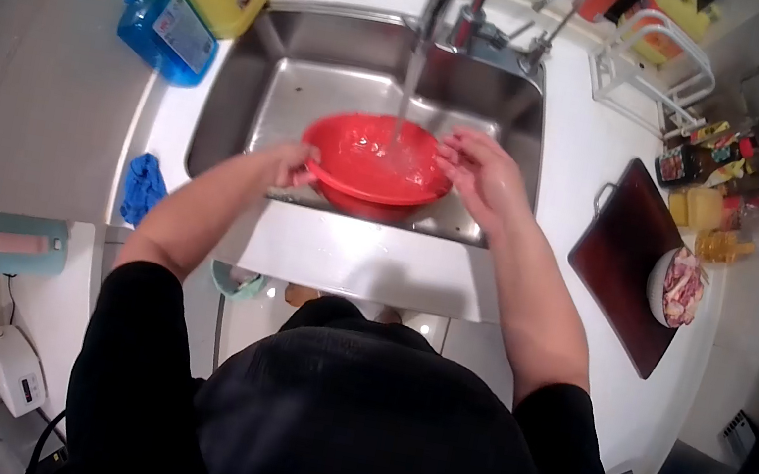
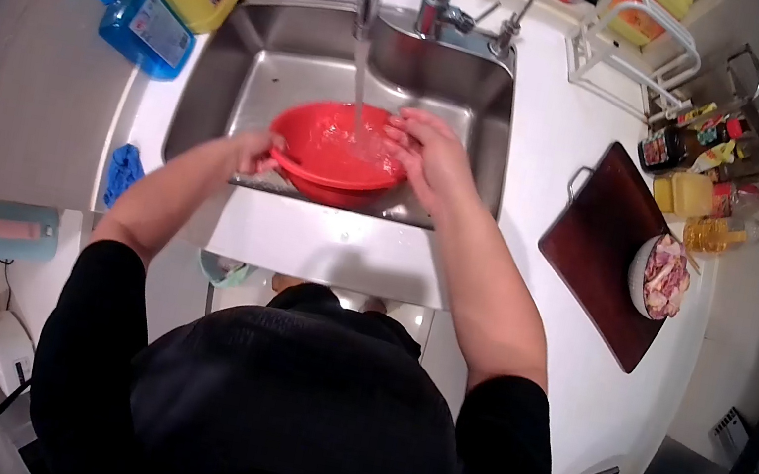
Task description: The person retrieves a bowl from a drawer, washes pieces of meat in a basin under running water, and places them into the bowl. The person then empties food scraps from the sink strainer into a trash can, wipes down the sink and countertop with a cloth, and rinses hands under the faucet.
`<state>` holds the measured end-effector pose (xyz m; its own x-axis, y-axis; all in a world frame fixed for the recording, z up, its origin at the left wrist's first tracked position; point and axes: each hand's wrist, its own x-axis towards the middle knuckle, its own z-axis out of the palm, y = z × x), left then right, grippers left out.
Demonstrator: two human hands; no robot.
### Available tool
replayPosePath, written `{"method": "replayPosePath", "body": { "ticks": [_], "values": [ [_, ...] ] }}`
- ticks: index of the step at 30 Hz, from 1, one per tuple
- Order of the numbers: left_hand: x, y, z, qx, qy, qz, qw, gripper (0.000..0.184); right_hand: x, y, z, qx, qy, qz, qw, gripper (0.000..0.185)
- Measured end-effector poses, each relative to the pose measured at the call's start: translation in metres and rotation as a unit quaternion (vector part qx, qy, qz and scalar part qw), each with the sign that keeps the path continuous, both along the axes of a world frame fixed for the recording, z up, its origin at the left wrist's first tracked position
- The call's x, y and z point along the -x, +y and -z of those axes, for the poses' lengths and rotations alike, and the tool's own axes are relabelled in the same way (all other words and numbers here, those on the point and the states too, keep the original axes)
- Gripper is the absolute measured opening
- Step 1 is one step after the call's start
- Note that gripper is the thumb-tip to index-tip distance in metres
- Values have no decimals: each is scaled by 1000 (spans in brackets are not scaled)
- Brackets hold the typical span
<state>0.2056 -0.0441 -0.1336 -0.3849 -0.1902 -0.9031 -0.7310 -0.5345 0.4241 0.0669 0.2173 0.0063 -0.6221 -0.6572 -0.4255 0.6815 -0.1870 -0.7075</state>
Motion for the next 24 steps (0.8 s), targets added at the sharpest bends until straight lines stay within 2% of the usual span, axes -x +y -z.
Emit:
{"method": "replayPosePath", "body": {
  "ticks": [2, 5, 8, 11, 12, 15, 18, 21, 24],
  "values": [
    [-5, 22, -27, -97, 17, 1, 995, 17, 1, -48, 0, 4, -128, 47, 991, 21],
    [8, 36, 3, -113, 61, -79, 989, 15, 21, -90, 21, 111, -202, -12, 973, 23],
    [22, 50, 5, -77, 181, -39, 980, 25, 20, -115, 0, 68, -159, 50, 984, 26],
    [25, 59, -18, -29, 301, -29, 953, 30, 16, -120, -22, 11, -52, 27, 998, 23],
    [28, 61, -19, -21, 297, -45, 954, 36, 13, -121, -28, -14, -39, 1, 999, 27],
    [36, 57, -21, 168, 346, -67, 921, 37, 15, -115, -29, -70, -14, -2, 997, 26],
    [34, 21, -43, 256, 285, 21, 923, 39, 10, -114, -33, -111, 27, 18, 993, 20],
    [18, -1, -43, 193, 271, 21, 943, 36, 3, -123, -33, -117, 18, 33, 992, 20],
    [9, -2, -35, 134, 254, 16, 958, 32, 4, -128, 8, -202, 119, -82, 969, 21]
  ]
}}
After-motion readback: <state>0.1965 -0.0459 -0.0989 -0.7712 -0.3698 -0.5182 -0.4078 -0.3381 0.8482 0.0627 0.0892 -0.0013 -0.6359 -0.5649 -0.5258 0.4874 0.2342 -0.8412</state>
